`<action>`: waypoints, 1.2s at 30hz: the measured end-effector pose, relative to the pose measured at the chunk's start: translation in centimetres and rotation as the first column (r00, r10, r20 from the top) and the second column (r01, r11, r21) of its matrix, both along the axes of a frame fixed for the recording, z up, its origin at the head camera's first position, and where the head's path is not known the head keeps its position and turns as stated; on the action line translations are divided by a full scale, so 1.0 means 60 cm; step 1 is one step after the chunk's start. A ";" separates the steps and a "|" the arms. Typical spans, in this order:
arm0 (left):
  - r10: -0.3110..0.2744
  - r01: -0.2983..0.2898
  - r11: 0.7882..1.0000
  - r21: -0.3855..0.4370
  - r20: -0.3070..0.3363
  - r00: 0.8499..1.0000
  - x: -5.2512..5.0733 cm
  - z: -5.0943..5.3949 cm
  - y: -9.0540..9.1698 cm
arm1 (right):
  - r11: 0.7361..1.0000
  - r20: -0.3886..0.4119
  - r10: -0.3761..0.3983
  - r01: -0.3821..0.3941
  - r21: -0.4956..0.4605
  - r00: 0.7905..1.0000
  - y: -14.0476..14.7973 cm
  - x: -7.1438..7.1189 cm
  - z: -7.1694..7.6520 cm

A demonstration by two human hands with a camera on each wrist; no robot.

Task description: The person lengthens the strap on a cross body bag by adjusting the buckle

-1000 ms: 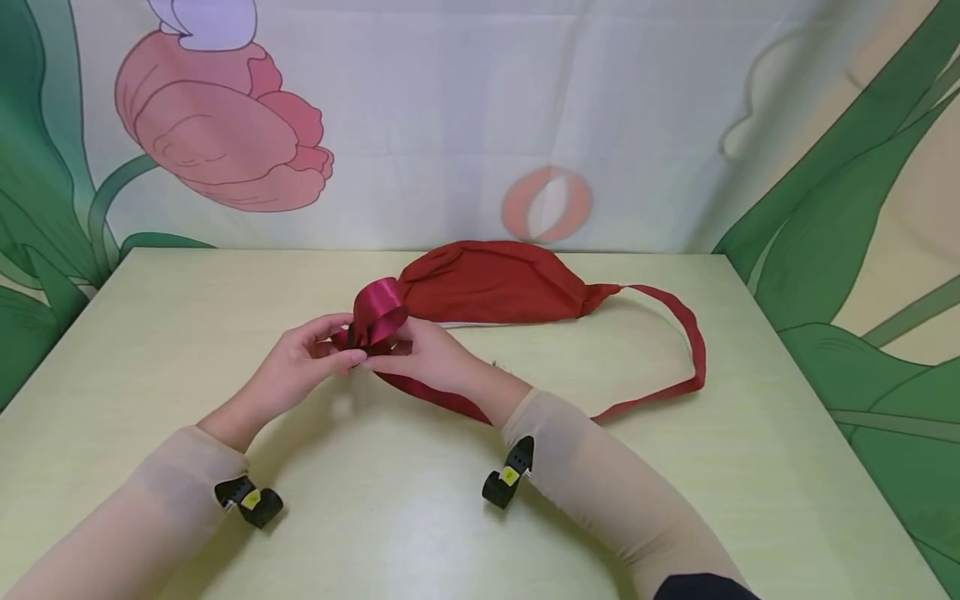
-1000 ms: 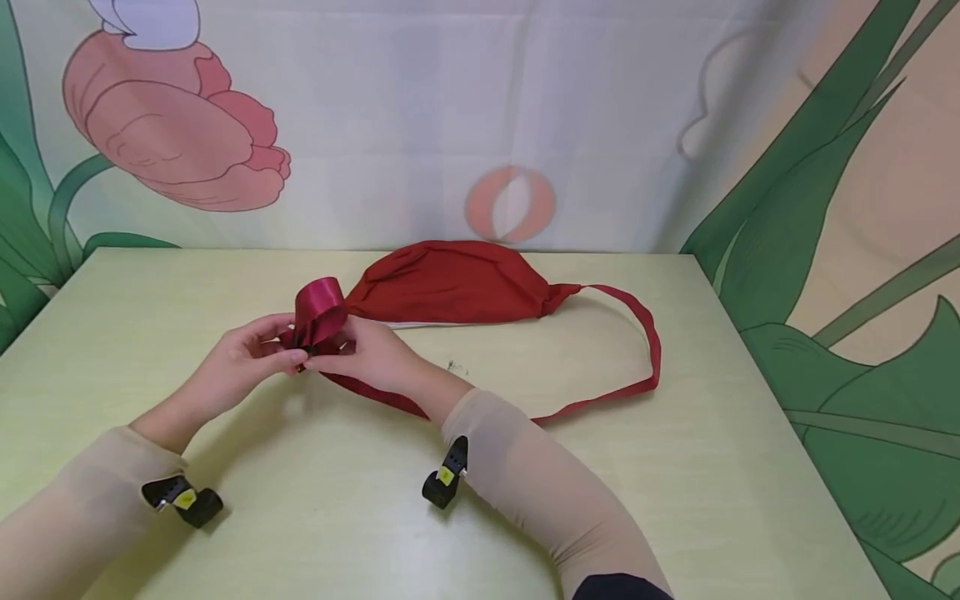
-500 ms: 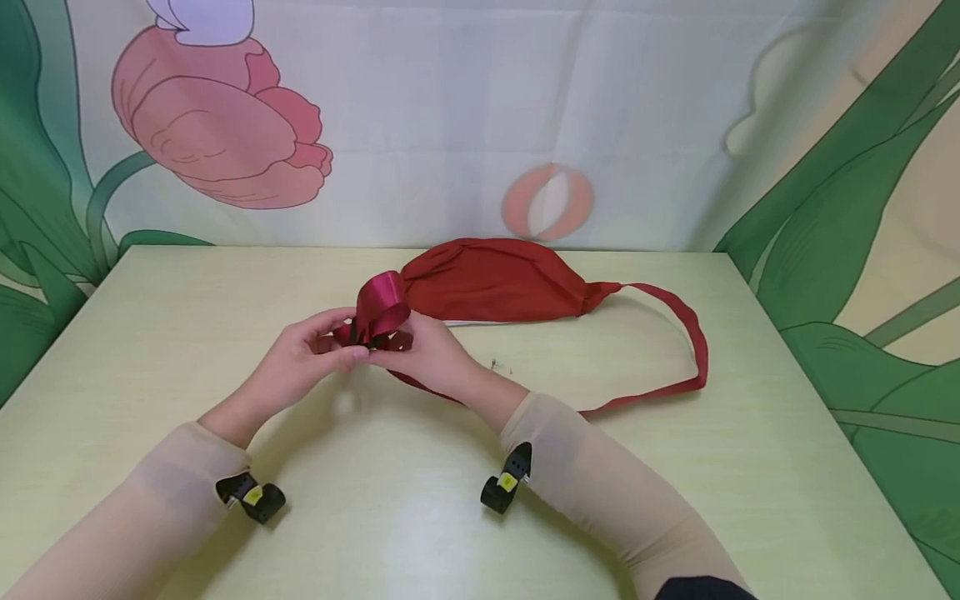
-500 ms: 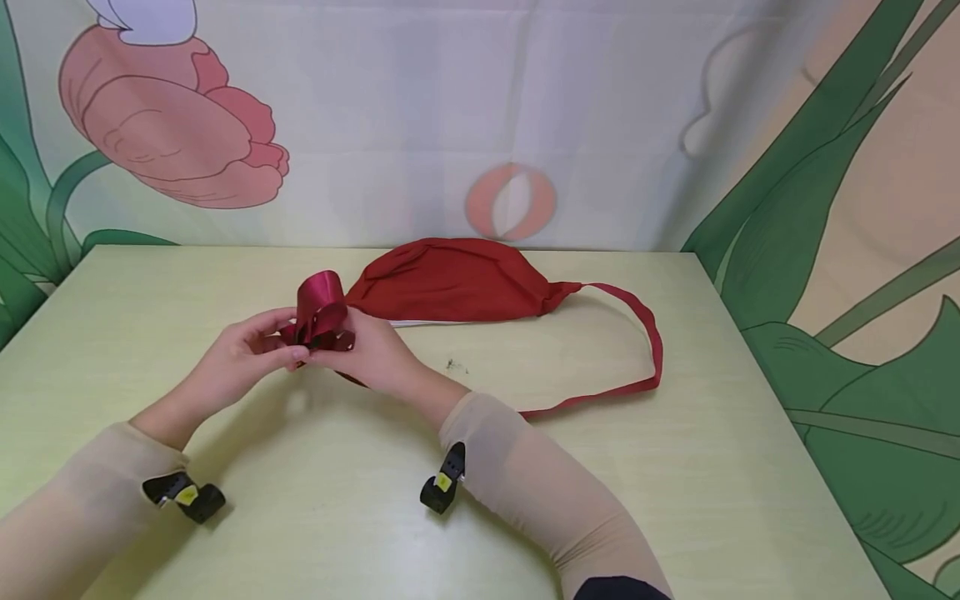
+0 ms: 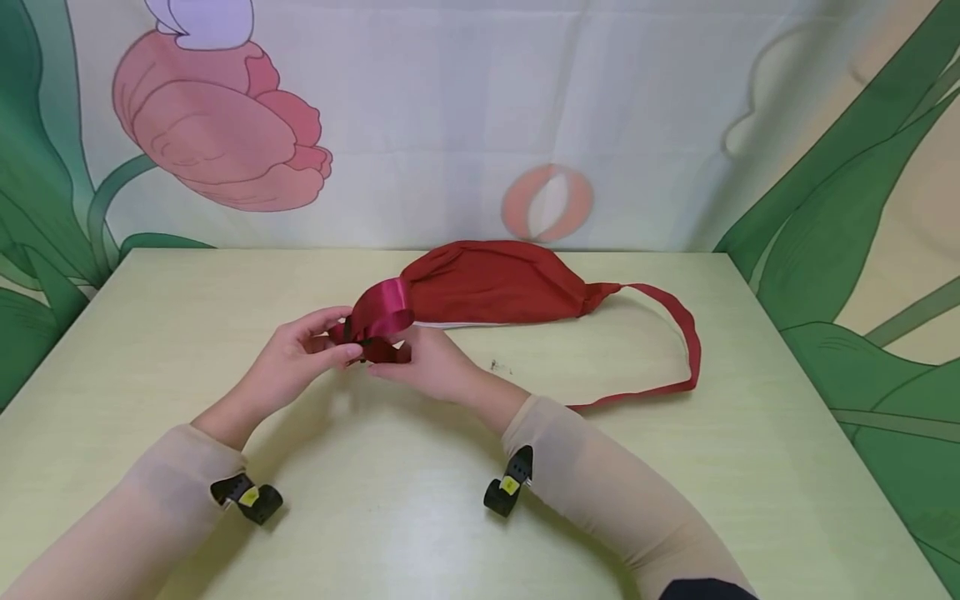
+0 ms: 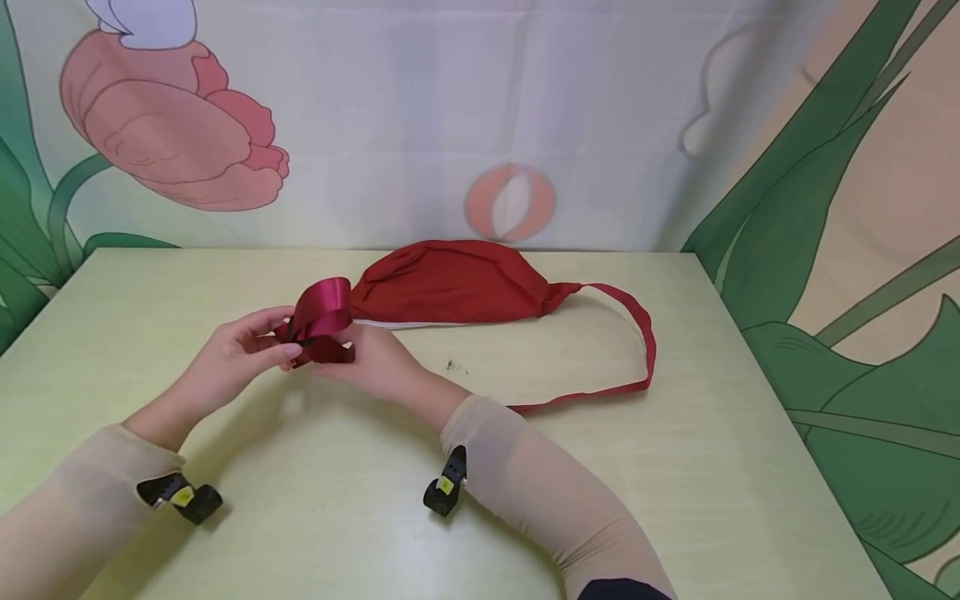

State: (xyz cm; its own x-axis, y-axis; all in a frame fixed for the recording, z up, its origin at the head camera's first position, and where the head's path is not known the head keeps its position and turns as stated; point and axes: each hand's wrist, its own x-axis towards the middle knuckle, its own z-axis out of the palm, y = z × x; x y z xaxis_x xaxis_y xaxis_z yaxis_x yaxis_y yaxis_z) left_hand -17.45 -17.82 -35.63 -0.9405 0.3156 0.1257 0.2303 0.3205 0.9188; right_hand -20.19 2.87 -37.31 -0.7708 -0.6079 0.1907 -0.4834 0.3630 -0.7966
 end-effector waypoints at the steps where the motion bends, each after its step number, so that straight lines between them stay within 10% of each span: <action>1: 0.000 0.000 1.000 0.000 0.000 1.000 0.000 0.000 -0.001 | 1.000 0.010 0.004 -0.004 -0.007 1.000 0.000 0.000 0.000; 16: -0.063 0.063 0.998 -0.007 -0.008 0.998 0.000 -0.010 -0.006 | 0.990 0.072 0.054 -0.044 -0.130 0.996 -0.003 0.000 0.003; 36: -0.032 0.032 0.998 0.047 -0.004 0.999 -0.003 -0.017 -0.004 | 0.998 -0.031 -0.006 0.008 0.054 1.000 0.001 0.001 -0.007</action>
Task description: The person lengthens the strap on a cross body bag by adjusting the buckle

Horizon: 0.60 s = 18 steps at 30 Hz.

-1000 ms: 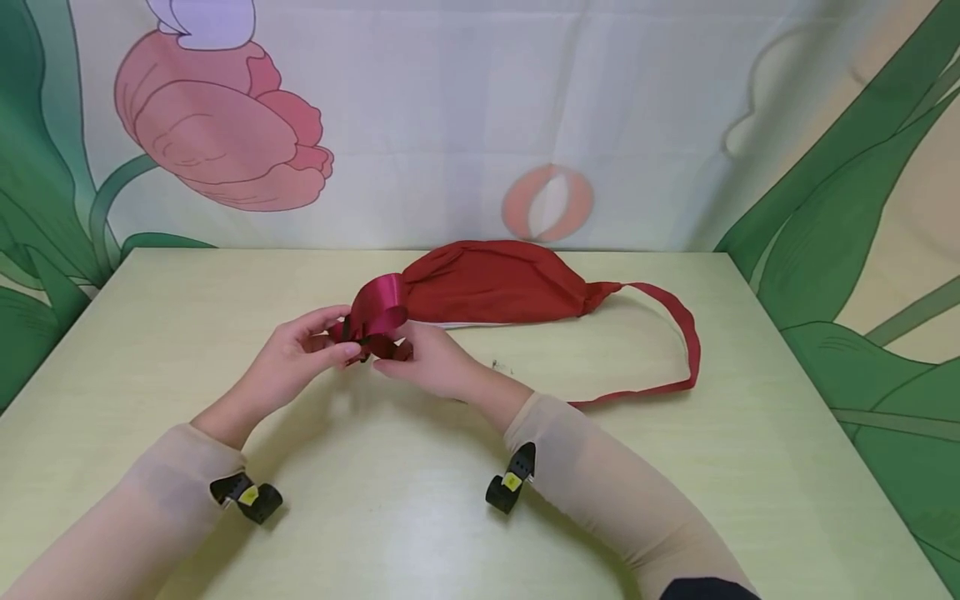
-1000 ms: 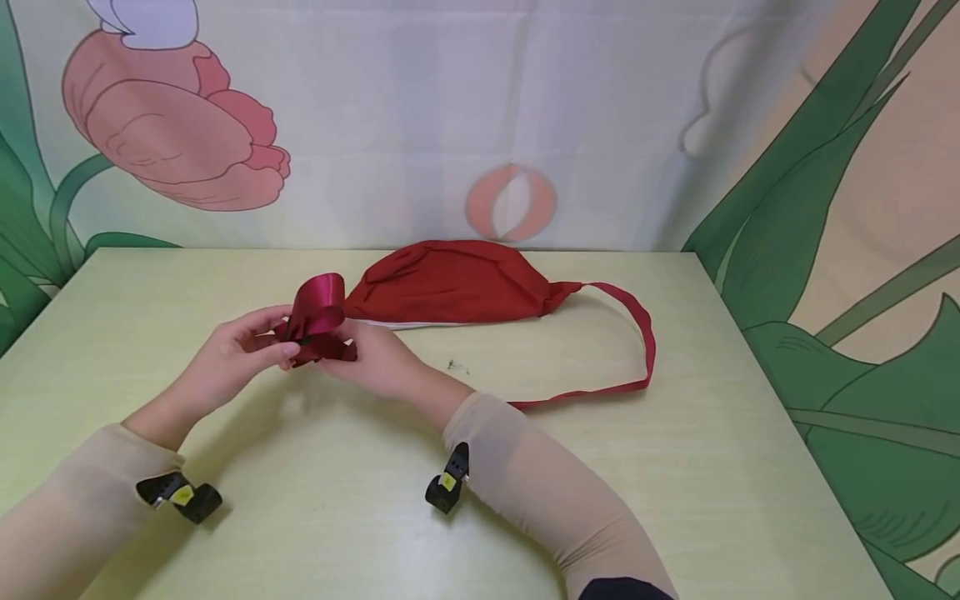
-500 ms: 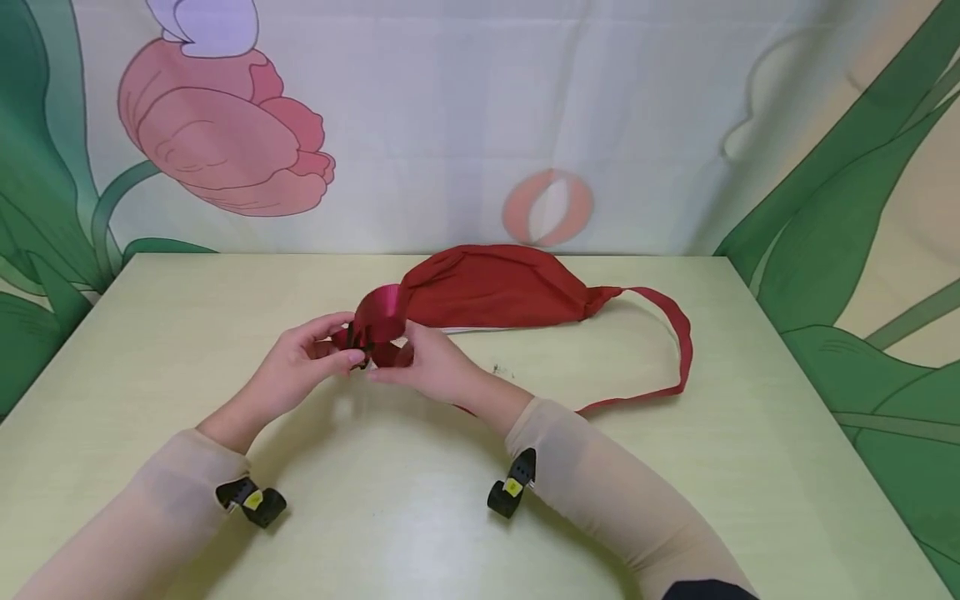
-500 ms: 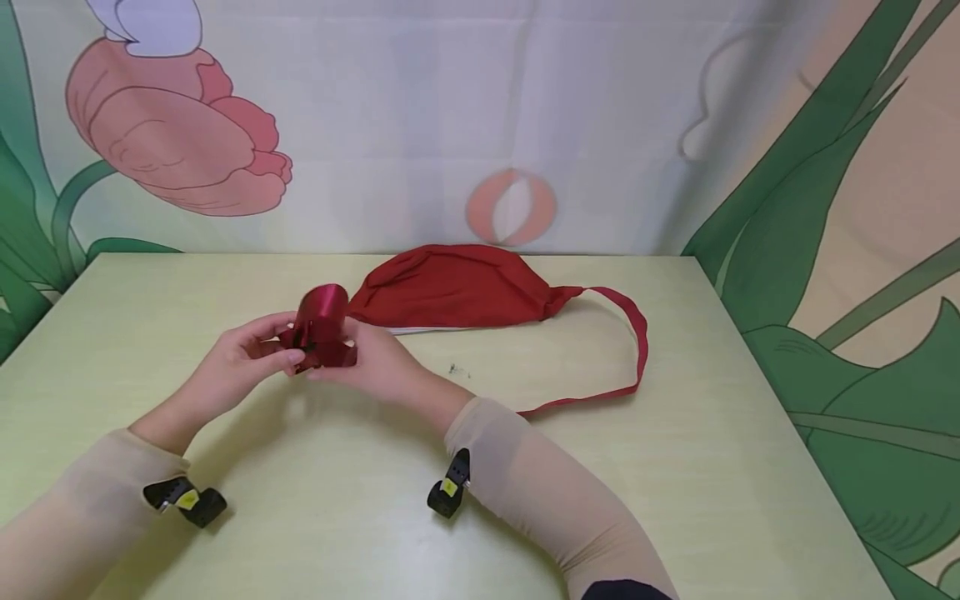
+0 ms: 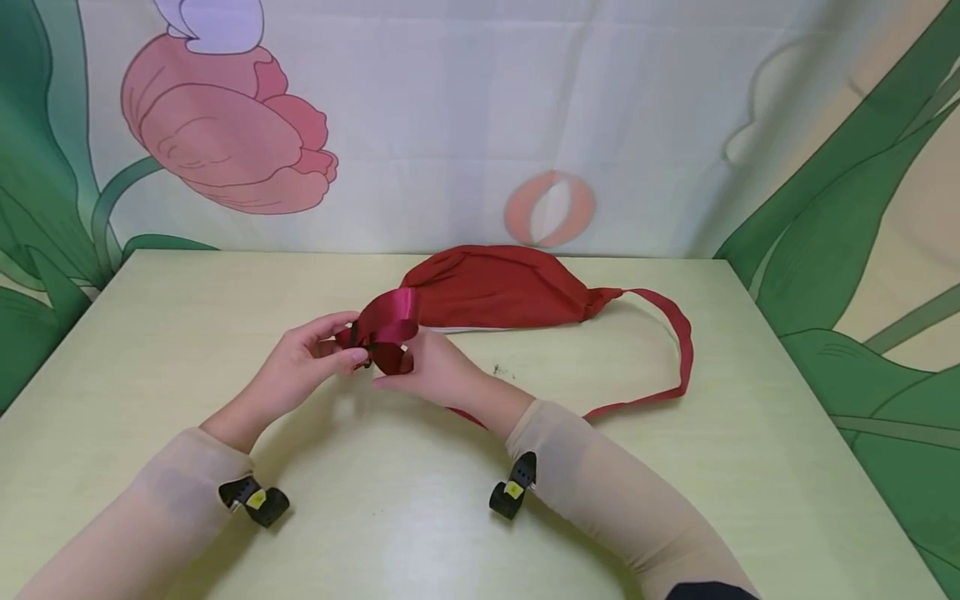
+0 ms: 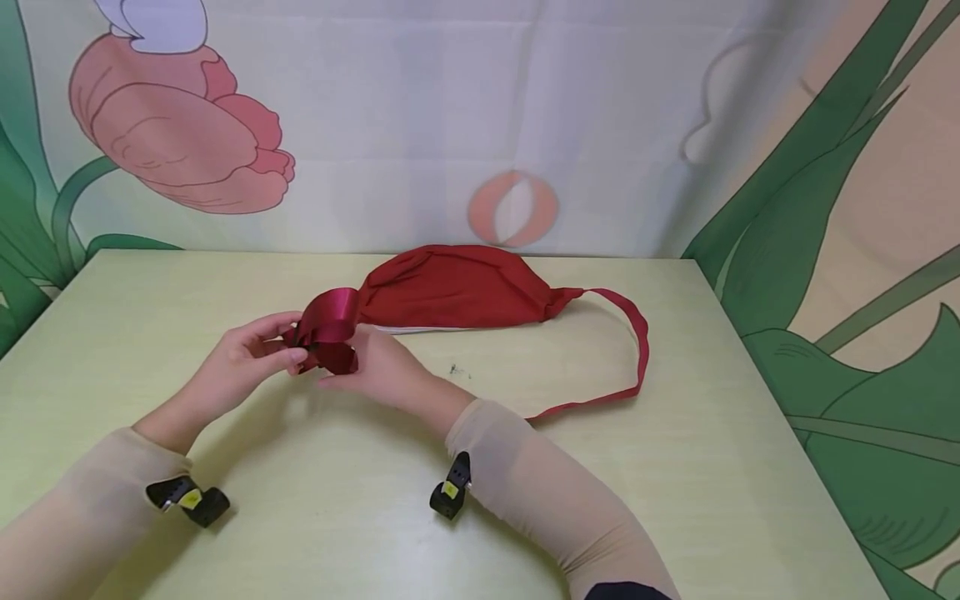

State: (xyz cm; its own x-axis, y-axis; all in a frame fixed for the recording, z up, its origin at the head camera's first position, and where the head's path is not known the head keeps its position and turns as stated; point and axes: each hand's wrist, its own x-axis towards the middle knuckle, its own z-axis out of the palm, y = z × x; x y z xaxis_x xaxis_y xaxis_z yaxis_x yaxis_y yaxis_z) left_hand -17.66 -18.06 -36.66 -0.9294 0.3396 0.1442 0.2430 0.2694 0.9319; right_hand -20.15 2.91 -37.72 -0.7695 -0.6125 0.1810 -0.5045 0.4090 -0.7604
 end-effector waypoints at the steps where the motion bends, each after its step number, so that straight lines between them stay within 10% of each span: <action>1: -0.002 0.002 1.000 0.005 0.002 1.000 0.000 0.000 0.000 | 1.000 -0.007 -0.003 0.003 0.015 1.000 0.000 0.000 0.000; 18: -0.004 0.004 1.000 -0.007 -0.003 1.000 0.000 -0.001 0.002 | 0.991 0.144 0.018 0.001 -0.131 0.989 0.002 -0.001 0.015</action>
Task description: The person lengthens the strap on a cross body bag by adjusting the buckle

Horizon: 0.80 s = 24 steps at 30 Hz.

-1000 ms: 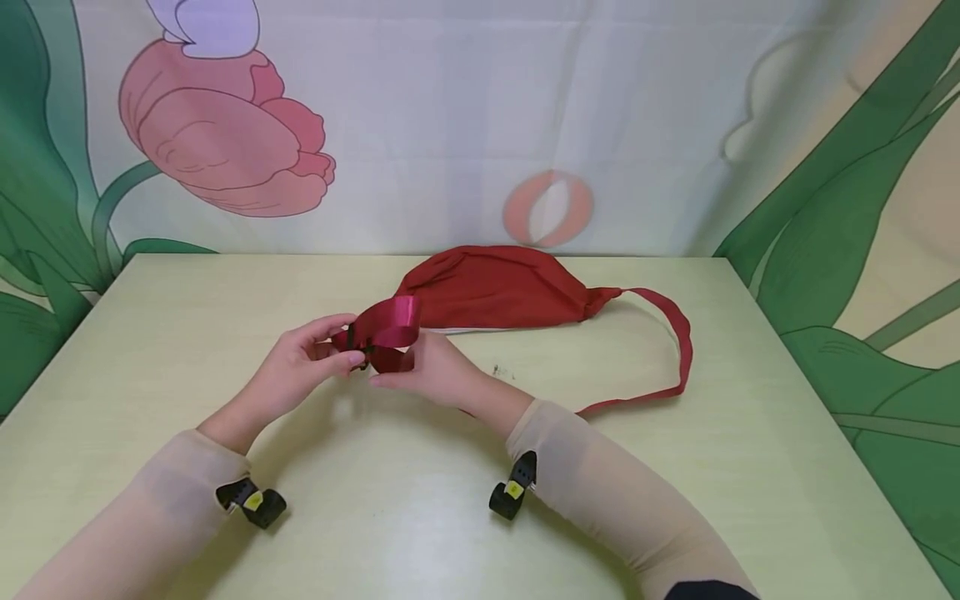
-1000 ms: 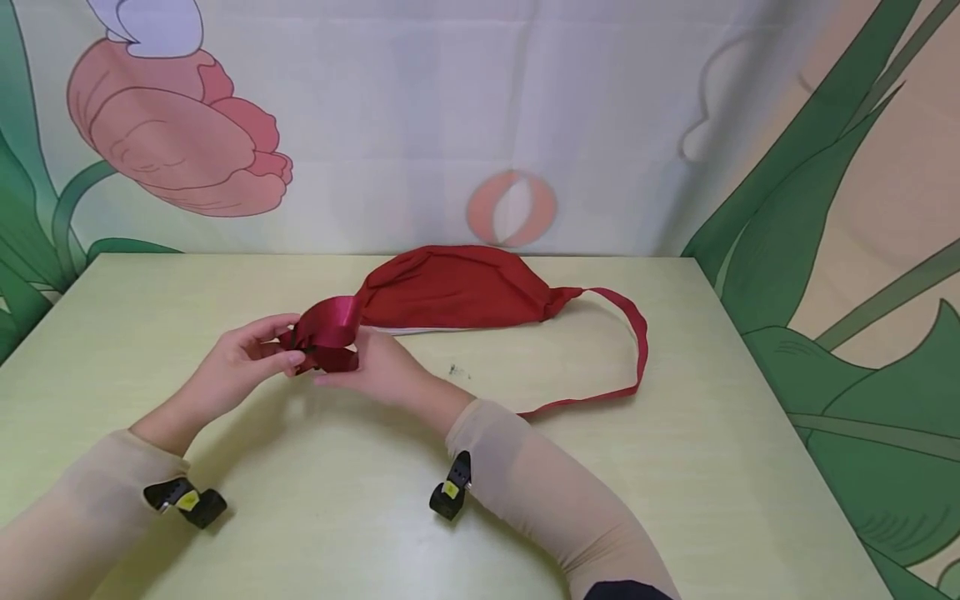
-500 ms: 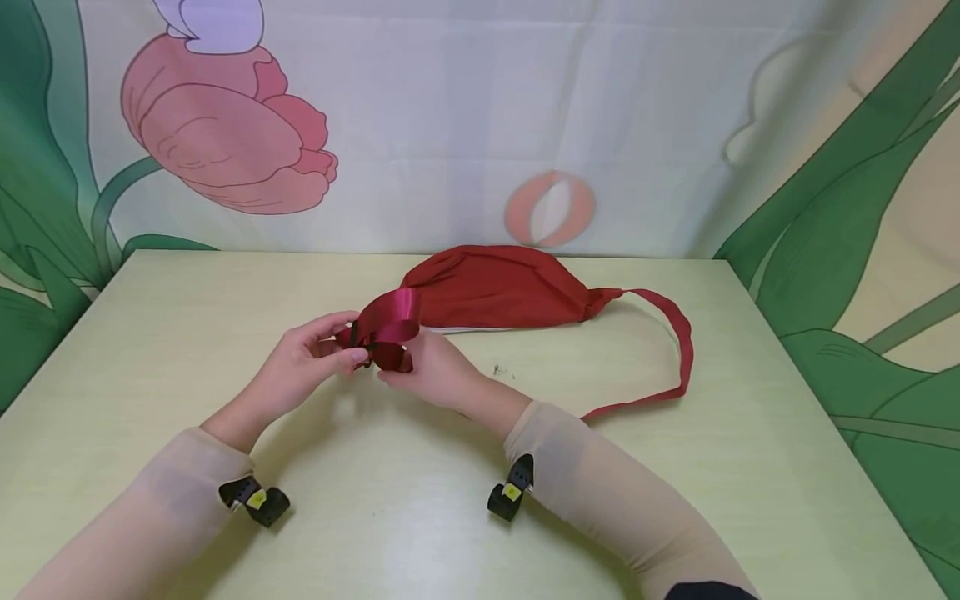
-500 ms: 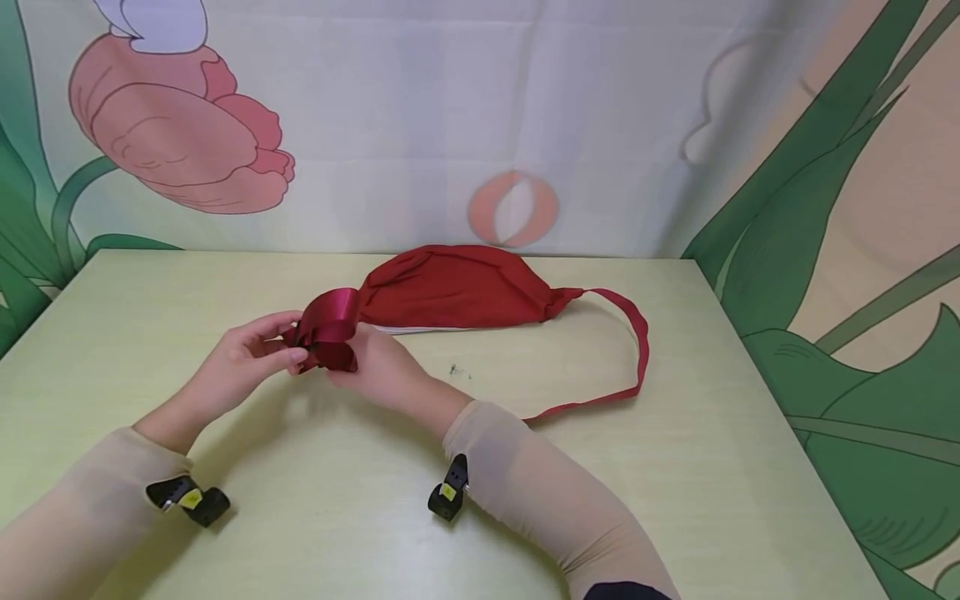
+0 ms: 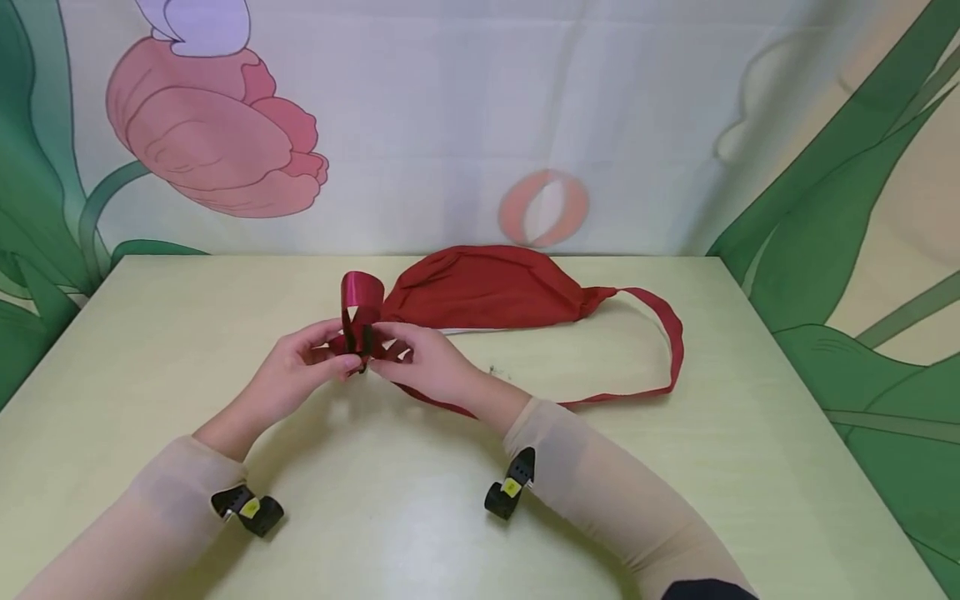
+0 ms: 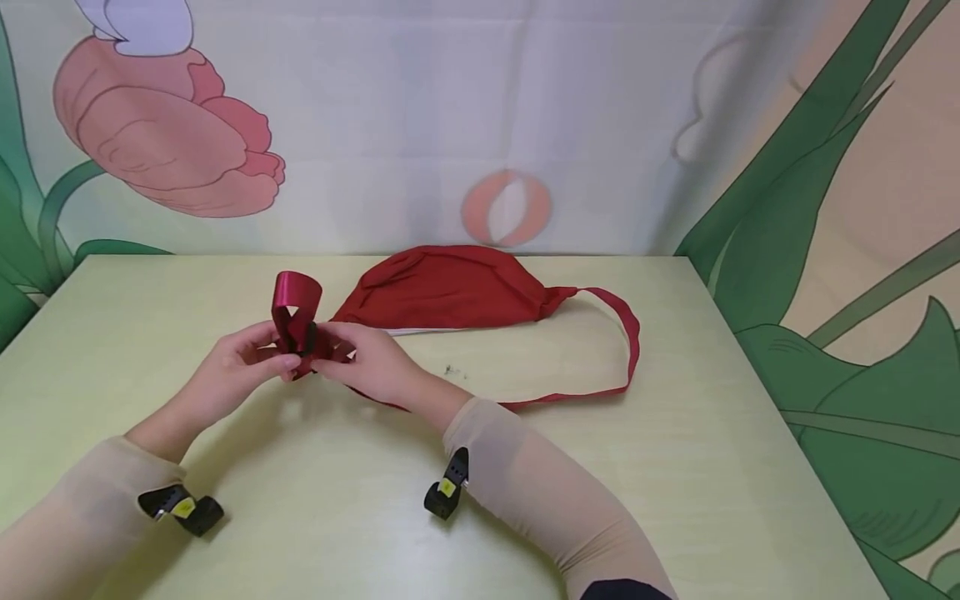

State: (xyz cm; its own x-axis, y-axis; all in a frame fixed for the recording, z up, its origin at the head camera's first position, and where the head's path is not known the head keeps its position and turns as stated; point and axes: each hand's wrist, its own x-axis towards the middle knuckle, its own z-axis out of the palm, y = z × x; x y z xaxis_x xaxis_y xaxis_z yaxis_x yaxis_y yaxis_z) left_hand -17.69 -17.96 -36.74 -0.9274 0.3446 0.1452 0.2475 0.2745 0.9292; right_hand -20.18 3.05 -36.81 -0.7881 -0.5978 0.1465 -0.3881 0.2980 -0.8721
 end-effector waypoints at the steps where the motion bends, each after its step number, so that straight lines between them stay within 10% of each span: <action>1: 0.002 -0.002 1.000 0.001 -0.005 1.000 0.001 -0.002 -0.002 | 1.000 0.012 -0.002 0.002 0.000 1.000 0.000 0.000 -0.002; 16: 0.014 -0.014 0.999 -0.036 0.003 1.000 0.003 -0.004 0.002 | 0.996 -0.056 0.011 -0.006 0.085 0.998 0.005 0.001 -0.001; 24: 0.002 -0.003 1.000 -0.017 -0.054 0.999 0.004 -0.005 0.003 | 1.000 -0.024 0.001 -0.002 -0.027 1.000 0.003 0.004 0.001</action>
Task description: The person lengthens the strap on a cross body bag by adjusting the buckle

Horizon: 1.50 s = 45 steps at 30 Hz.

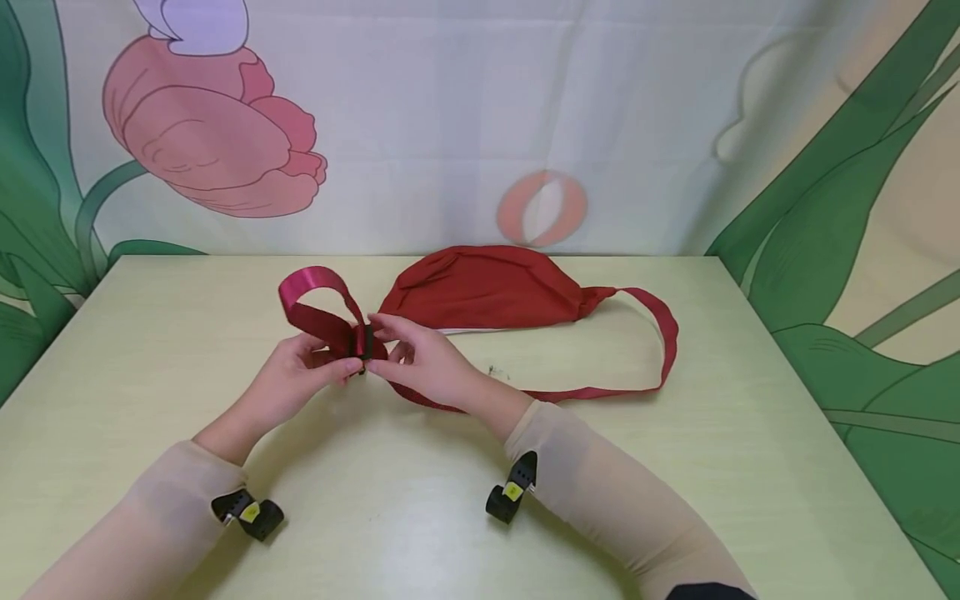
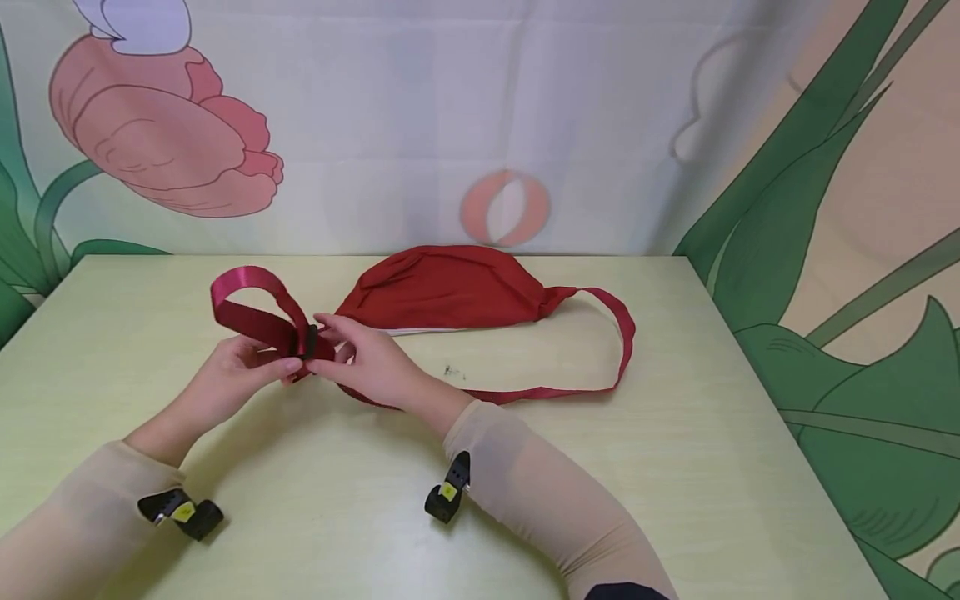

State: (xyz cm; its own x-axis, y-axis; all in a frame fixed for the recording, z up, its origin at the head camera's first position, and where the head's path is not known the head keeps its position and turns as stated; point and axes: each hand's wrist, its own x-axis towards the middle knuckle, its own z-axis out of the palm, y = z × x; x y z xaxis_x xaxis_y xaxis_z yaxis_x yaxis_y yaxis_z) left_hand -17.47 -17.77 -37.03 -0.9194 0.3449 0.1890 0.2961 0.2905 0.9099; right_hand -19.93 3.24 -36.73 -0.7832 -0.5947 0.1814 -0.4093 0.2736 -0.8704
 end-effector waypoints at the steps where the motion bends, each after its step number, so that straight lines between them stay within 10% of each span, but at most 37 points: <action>1: -0.005 0.006 1.000 0.017 -0.012 1.000 -0.001 -0.001 0.000 | 1.000 0.014 0.001 0.000 -0.013 1.000 0.000 0.000 0.000; 24: -0.048 0.055 0.995 0.086 -0.080 0.996 -0.004 -0.002 0.001 | 1.000 0.078 0.013 -0.013 -0.001 0.997 0.005 -0.001 0.003; 33: -0.069 0.065 0.989 -0.129 -0.020 0.997 -0.005 0.000 0.001 | 0.999 0.095 -0.001 -0.003 0.039 0.995 0.010 -0.004 0.003; 45: -0.101 0.097 0.985 -0.144 -0.018 0.995 -0.004 0.003 0.006 | 0.998 -0.012 0.027 -0.026 0.061 1.000 0.014 -0.004 0.004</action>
State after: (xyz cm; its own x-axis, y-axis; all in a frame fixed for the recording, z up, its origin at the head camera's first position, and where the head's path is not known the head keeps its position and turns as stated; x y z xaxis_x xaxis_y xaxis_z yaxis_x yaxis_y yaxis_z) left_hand -17.68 -17.38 -36.87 -0.8749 0.4592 0.1539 0.3520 0.3846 0.8533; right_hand -20.15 4.10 -36.51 -0.7649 -0.6255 0.1539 -0.4279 0.3148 -0.8472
